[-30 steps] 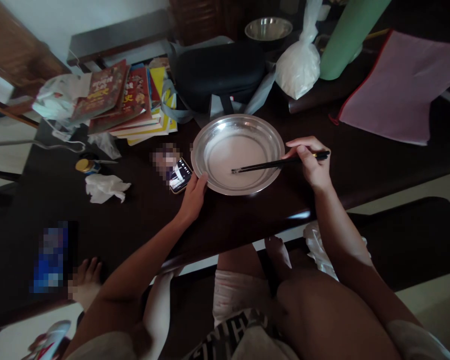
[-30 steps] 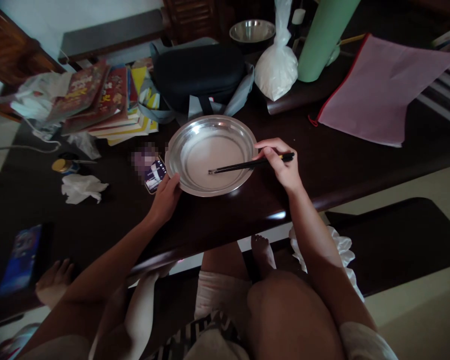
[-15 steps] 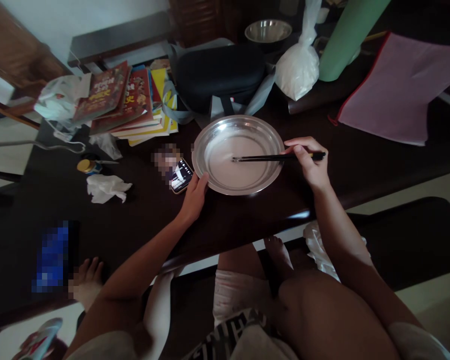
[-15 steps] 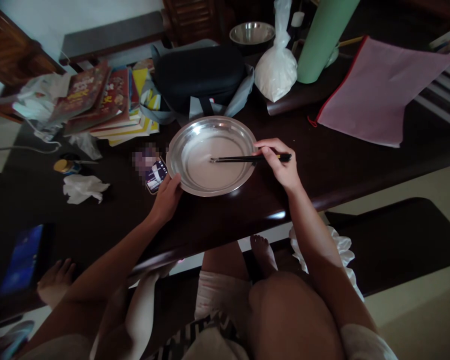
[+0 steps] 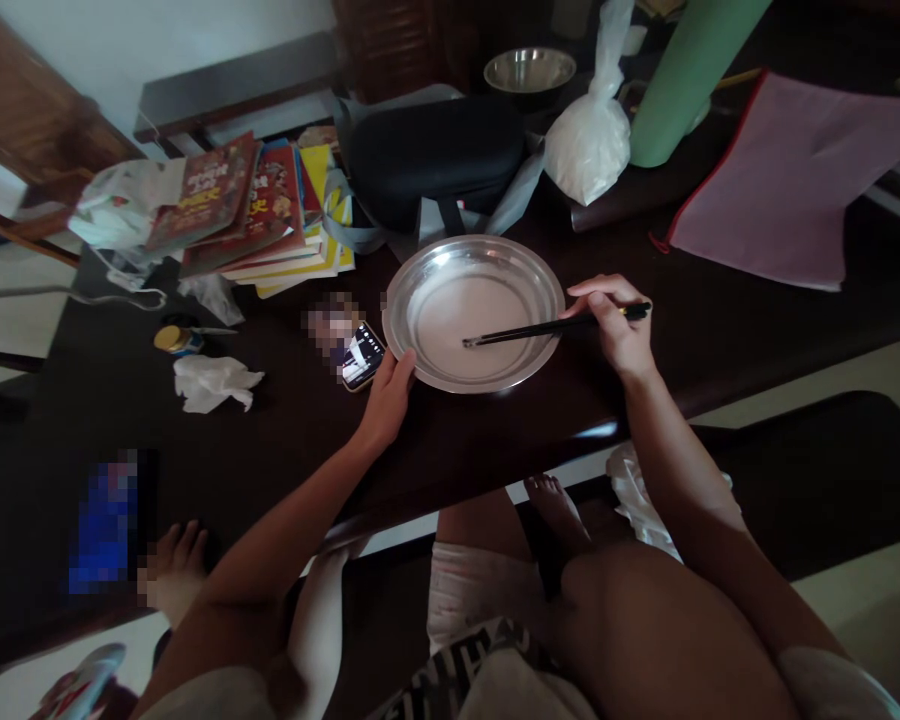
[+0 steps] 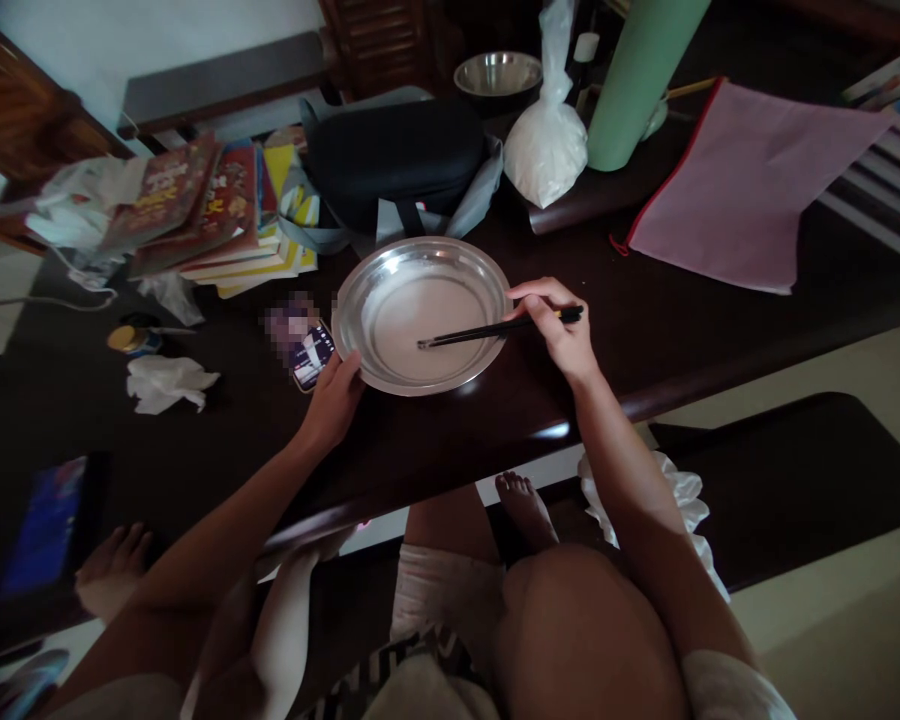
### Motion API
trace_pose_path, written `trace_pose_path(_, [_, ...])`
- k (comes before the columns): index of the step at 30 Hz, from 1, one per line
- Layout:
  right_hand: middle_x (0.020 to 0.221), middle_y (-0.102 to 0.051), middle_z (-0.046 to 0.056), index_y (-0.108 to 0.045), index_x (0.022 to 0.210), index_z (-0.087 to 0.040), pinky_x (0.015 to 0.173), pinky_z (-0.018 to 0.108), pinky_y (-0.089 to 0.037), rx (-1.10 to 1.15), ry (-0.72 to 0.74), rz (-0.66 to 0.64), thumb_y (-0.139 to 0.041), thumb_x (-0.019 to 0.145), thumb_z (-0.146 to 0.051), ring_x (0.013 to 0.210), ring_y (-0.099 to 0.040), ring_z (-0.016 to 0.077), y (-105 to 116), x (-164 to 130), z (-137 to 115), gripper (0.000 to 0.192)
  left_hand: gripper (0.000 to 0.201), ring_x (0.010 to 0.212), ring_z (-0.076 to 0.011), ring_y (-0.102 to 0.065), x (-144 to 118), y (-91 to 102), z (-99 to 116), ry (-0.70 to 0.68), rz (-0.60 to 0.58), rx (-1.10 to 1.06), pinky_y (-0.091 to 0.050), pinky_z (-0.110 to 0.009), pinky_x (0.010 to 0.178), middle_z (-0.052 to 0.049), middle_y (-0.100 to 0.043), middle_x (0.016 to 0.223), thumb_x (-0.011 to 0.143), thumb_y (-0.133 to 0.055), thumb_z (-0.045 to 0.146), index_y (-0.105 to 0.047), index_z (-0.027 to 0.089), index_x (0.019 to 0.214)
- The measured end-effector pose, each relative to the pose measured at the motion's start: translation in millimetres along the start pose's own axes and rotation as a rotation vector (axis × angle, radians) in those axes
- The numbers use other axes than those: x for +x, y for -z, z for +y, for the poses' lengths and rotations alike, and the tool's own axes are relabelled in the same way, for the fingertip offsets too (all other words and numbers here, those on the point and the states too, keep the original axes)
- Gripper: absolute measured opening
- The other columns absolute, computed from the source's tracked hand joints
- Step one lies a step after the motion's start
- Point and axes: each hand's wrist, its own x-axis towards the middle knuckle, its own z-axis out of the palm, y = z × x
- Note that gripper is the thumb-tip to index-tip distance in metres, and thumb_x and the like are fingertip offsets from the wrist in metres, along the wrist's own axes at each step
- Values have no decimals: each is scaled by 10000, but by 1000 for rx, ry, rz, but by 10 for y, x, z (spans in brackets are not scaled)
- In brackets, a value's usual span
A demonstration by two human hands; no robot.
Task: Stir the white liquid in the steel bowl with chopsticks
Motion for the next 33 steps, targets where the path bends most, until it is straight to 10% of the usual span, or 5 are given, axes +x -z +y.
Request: trace_pose_path(33, [756, -728, -14, -735, 958, -279, 700, 309, -552, -14, -26, -27, -584, 910, -397, 712, -713, 145, 16, -16, -34, 198, 436, 1153, -246, -611, 15, 13, -1, -39, -22, 66, -506, -428, 1013, -94, -639, 1269, 898, -485, 373, -563, 207, 1293])
